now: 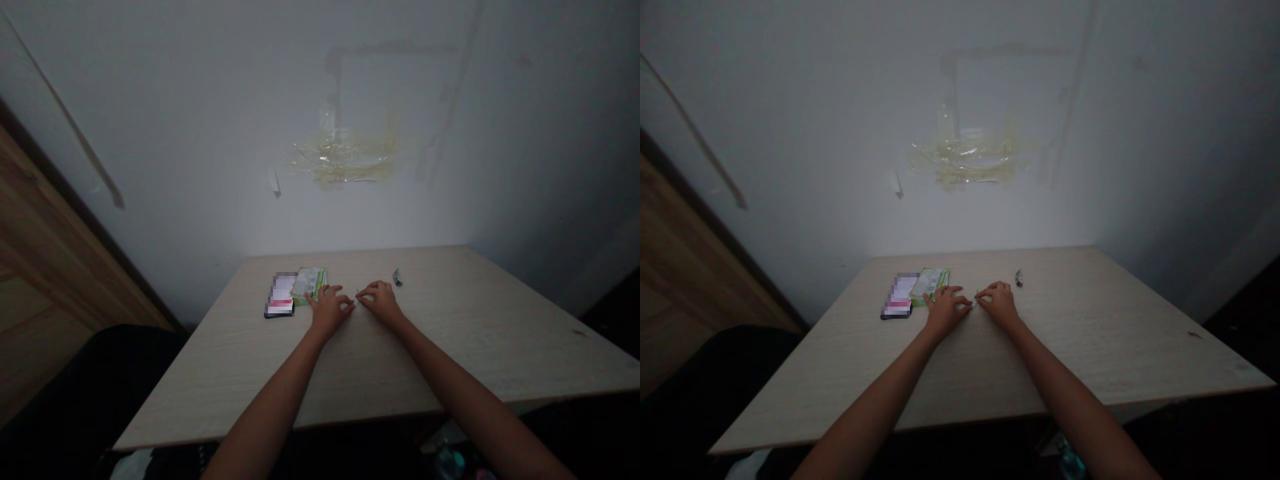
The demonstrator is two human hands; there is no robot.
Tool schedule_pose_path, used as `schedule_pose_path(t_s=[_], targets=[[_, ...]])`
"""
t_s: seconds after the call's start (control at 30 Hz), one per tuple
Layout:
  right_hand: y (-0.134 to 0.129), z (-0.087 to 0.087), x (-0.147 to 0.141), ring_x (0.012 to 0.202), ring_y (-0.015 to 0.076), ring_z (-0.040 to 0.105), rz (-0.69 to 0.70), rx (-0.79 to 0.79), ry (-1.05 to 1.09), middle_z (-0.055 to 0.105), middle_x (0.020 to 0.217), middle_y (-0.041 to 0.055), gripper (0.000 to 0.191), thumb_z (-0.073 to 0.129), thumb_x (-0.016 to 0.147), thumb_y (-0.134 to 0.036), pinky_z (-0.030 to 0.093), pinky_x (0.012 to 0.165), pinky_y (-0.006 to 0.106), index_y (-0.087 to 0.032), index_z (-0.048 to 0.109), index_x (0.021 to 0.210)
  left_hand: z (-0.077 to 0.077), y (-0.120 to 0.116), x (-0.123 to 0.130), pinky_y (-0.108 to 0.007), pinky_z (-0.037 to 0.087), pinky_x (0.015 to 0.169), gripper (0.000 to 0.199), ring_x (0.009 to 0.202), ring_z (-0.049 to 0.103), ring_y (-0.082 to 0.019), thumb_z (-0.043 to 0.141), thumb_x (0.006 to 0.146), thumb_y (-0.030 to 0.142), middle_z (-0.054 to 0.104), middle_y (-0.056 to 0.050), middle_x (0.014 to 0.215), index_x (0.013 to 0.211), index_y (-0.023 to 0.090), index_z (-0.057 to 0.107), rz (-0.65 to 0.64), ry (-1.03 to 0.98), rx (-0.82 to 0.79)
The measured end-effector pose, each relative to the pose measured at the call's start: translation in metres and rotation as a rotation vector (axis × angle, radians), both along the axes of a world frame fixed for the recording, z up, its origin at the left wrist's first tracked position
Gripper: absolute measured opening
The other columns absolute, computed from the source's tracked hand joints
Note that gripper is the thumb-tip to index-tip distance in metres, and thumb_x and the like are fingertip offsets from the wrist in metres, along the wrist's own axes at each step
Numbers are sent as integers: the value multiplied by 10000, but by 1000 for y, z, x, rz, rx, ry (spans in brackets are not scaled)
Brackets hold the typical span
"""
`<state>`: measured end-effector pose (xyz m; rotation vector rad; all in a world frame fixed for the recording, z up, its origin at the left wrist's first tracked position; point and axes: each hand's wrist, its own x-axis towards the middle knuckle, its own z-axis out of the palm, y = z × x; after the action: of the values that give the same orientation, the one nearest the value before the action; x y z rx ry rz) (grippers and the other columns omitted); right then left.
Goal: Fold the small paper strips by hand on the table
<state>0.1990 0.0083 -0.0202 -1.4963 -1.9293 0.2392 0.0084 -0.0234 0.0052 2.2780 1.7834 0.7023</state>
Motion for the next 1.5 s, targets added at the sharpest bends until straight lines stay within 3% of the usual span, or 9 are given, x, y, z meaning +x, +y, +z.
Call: schedule_pose_path(t_s=[0.27,0.43,0.67,1.1,1.5], targets=[[3,0,0,1117,256,494,-19,-35,-9,610,1082,82,197,704,840,-360,349,1024,377,-312,792,1010,-1,-1,0,-787,34,1107,170,1403,337,-343,678,849,463,571,21,1410,986,391,748,-16,13,1],[2,1,-1,1121,250,486,-32,-46,-9,604,1092,81,214,706,838,-357,344,1019,369,-311,784,1031,-2,-1,0,-808,23,1087,254,1411,326,-345,665,852,489,548,24,1437,1098,445,710,-10,31,7],[1,0,-1,1129,266,503,-36,-57,28,619,1084,87,215,718,815,-357,360,1009,377,-304,791,1010,-2,-1,0,-799,-6,1095,272,1427,304,-361,636,848,565,524,45,1468,1095,488,719,30,108,18],[8,-3,13,1130,267,552,147,-60,91,692,1081,74,129,733,764,-355,394,1023,389,-284,820,827,-5,-2,1,-804,-8,1093,290,1426,308,-368,614,853,584,546,31,1447,1090,459,723,57,102,39],[10,-5,14,1122,281,555,161,-40,85,674,1107,88,99,772,737,-347,398,1032,419,-286,821,796,-7,0,2,-805,7,1090,287,1418,318,-356,623,847,574,546,34,1450,1086,450,721,57,86,26]])
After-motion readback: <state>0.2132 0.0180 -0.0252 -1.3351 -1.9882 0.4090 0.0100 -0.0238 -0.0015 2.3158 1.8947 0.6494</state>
